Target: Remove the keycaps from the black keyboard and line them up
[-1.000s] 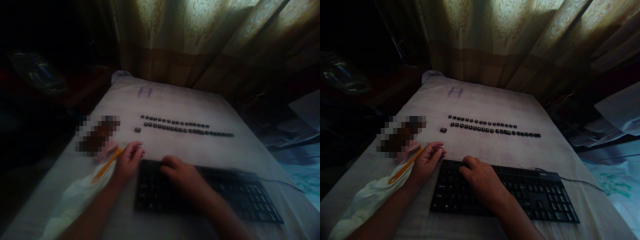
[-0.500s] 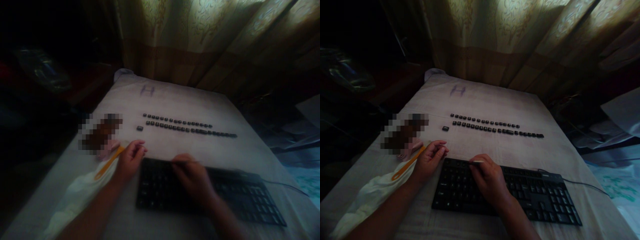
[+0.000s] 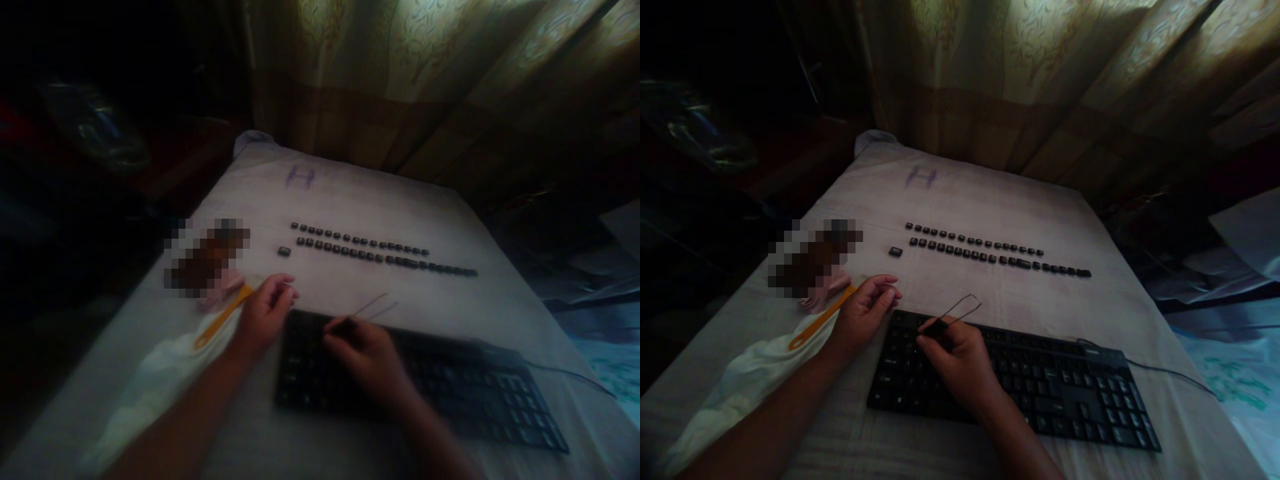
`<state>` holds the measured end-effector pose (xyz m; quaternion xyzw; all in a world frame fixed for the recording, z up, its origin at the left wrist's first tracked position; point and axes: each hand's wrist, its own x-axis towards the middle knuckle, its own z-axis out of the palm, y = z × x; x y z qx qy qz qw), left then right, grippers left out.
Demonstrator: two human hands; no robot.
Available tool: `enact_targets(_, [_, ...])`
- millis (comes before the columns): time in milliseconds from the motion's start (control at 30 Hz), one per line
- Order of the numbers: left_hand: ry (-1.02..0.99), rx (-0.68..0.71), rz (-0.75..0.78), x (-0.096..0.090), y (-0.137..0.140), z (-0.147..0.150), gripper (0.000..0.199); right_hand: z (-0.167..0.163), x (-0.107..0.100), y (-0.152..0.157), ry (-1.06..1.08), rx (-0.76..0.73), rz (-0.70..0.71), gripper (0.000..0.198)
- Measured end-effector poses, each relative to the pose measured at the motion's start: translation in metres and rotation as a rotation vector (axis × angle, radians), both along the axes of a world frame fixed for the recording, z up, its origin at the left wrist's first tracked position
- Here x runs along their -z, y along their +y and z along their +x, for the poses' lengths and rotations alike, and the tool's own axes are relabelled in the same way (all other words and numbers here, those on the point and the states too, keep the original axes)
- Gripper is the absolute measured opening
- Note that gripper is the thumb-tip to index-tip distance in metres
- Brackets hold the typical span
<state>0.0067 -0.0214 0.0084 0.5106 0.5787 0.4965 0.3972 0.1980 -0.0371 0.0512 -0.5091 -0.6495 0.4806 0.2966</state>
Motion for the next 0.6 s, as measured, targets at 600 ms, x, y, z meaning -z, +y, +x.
enact_targets(600, [0.002, 0.005, 0.001, -0.0035, -0.0004, 0.0012, 0.024, -0.0055, 0.0013, 0.0078, -0.175, -0.287, 0.277, 0.013])
